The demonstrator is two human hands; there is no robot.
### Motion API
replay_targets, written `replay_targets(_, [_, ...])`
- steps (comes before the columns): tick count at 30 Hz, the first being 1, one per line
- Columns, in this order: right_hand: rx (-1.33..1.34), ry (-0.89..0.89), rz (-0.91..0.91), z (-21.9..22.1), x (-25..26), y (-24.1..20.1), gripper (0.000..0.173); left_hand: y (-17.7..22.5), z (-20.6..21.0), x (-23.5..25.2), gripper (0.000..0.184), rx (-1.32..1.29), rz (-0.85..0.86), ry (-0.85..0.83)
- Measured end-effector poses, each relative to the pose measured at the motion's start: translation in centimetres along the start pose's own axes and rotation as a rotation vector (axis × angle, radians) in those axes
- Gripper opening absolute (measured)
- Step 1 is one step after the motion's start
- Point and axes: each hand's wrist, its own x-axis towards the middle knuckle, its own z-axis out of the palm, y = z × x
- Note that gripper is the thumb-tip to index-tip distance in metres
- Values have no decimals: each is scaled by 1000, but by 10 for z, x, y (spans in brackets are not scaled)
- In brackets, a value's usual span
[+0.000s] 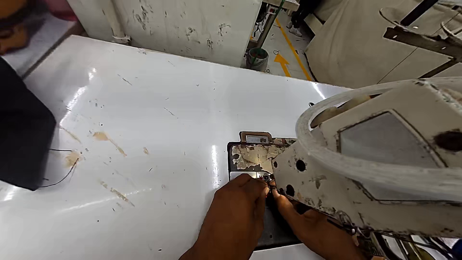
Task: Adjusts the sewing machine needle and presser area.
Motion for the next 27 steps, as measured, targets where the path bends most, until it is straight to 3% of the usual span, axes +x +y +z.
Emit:
replay_targets(5, [-23, 63, 41, 5, -1, -7, 22, 1, 0, 0, 22, 5, -7, -16])
replay_targets(23, [-161, 41, -20, 5, -1, 0, 30, 2, 0, 2, 20, 16, 8, -37])
replay_targets(27, [-57, 80, 87, 0, -2, -5, 17, 2, 0, 2, 19, -9, 6, -16])
